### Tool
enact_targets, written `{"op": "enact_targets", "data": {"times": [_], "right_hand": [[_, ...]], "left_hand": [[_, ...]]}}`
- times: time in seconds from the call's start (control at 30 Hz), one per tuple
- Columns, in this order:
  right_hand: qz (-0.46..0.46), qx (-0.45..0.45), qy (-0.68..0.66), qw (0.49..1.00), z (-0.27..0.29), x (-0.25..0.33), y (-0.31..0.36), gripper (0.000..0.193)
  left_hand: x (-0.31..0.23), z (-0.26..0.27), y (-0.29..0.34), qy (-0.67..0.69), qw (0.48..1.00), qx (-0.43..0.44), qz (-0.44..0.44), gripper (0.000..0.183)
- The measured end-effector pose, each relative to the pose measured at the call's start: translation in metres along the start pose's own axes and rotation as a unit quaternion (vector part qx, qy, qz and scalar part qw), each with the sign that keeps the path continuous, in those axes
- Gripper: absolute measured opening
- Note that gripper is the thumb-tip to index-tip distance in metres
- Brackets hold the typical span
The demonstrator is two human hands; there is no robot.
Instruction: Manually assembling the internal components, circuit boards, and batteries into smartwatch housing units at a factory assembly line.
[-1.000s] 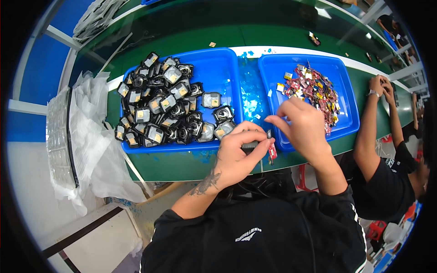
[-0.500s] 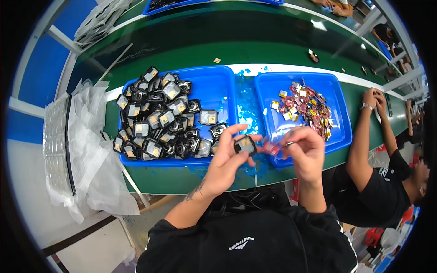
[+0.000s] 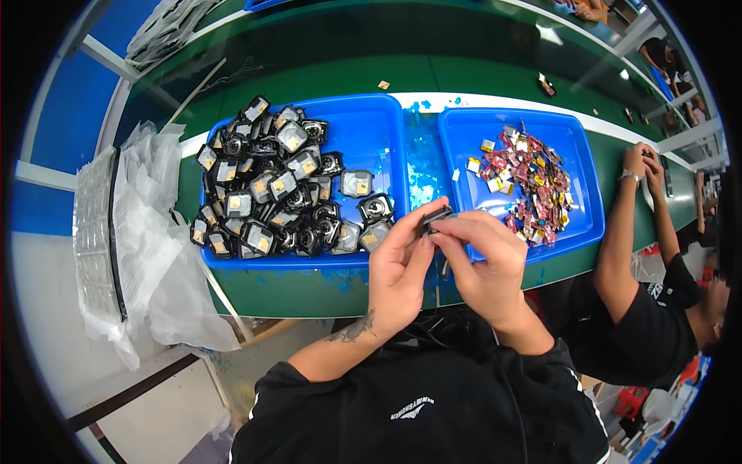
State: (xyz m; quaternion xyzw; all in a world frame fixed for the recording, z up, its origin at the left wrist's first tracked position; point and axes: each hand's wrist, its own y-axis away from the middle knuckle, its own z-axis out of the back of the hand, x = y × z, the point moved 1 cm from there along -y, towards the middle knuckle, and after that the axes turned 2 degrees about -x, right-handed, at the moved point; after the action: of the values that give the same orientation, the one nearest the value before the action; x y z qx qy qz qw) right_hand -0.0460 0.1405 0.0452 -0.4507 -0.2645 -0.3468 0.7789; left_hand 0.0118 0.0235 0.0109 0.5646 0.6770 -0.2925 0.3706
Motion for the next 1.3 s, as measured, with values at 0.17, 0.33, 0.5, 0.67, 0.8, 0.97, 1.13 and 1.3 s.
{"op": "enact_targets", "data": {"times": [0.17, 0.33, 0.5, 0.67, 0.8, 0.97, 1.13, 1.3], "right_hand": [[-0.055, 0.002, -0.050, 0.997, 0.006, 0.002, 0.006, 0.016], [-0.066, 0.006, -0.041, 0.997, 0.008, 0.012, 0.006, 0.018], [-0.076, -0.012, -0.029, 0.997, 0.015, 0.015, 0.003, 0.018], [-0.073, 0.023, -0.012, 0.997, 0.019, 0.015, 0.001, 0.015], [-0.076, 0.040, -0.007, 0.996, 0.019, 0.013, 0.001, 0.014], [-0.080, 0.034, -0.013, 0.996, 0.015, 0.013, 0.000, 0.014], [-0.100, 0.054, 0.005, 0.993, 0.017, 0.015, -0.003, 0.011], [-0.112, 0.019, 0.004, 0.994, 0.017, 0.016, 0.001, 0.021]], "left_hand": [[0.009, 0.004, -0.002, -0.037, 0.996, -0.085, -0.008, 0.033], [0.000, 0.003, 0.002, -0.047, 0.994, -0.102, -0.001, 0.030], [-0.003, -0.003, 0.009, 0.014, 0.998, -0.038, 0.039, 0.031], [0.003, 0.004, 0.012, -0.025, 0.999, -0.016, 0.012, 0.039], [0.000, 0.001, 0.011, -0.069, 0.997, -0.011, 0.018, 0.039], [0.002, 0.006, 0.012, -0.074, 0.997, -0.010, 0.004, 0.038], [0.005, 0.010, 0.016, -0.070, 0.998, -0.002, 0.005, 0.039], [0.000, 0.011, 0.016, -0.049, 0.998, 0.047, -0.010, 0.037]]}}
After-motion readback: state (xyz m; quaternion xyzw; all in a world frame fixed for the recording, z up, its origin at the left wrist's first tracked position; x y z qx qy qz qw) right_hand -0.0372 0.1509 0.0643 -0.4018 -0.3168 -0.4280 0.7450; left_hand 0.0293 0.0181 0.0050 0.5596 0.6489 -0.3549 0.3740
